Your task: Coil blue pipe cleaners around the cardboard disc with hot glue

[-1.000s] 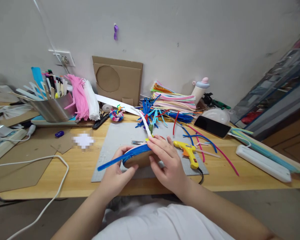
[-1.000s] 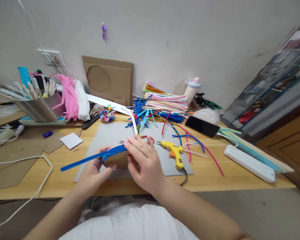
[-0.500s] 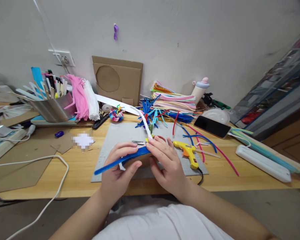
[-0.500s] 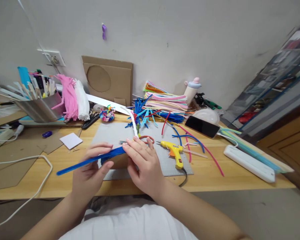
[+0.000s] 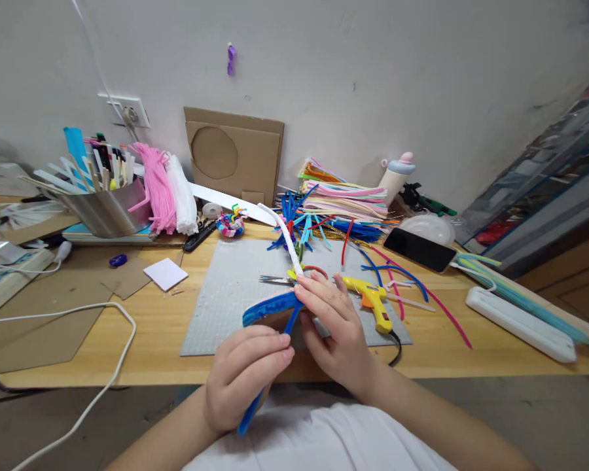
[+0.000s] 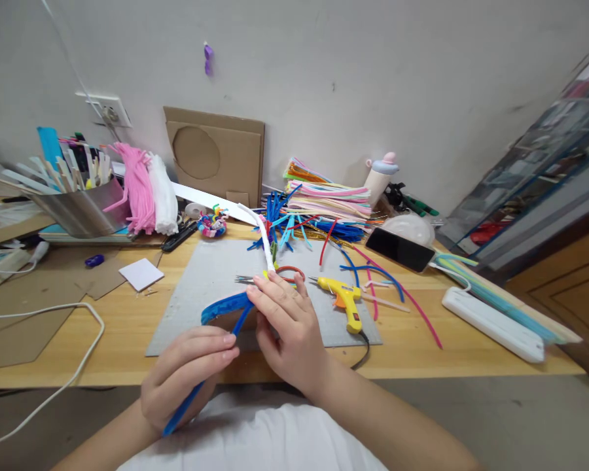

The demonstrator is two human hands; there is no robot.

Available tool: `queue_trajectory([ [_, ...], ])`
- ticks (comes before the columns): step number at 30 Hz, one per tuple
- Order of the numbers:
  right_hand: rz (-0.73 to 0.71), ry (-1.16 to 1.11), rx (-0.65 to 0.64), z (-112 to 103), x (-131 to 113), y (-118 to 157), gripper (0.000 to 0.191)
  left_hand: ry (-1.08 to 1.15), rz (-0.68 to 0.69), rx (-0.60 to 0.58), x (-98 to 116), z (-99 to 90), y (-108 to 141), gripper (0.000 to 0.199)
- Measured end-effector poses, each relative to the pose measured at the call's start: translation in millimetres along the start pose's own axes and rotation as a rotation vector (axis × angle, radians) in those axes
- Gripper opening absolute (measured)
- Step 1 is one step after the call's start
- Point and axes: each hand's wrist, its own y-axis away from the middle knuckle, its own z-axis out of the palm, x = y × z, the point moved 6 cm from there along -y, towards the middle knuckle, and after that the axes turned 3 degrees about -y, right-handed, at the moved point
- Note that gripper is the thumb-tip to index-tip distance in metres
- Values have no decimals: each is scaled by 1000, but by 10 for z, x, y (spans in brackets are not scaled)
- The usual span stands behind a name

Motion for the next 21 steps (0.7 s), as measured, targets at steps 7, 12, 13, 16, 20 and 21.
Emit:
queue_trajectory([
  [7, -11, -8, 11, -3, -20, -6, 59, 18, -268, 126, -163, -86, 98, 36],
  [12, 1, -10, 15, -1, -14, -4, 58, 10, -356, 315, -246, -173, 123, 29],
  [13, 3, -12, 15, -1, -10, 1, 58, 27, -377, 336, -261, -189, 132, 29],
  [16, 4, -19, 23, -8, 0, 21, 59, 55, -375, 297, -255, -224, 172, 29],
  [20, 5, -22, 24, -16, 16, 40, 60, 18, -212, 74, -129, -191, 234, 34],
  [21, 6, -23, 23, -17, 19, 41, 60, 9, -206, 63, -120, -193, 253, 34],
])
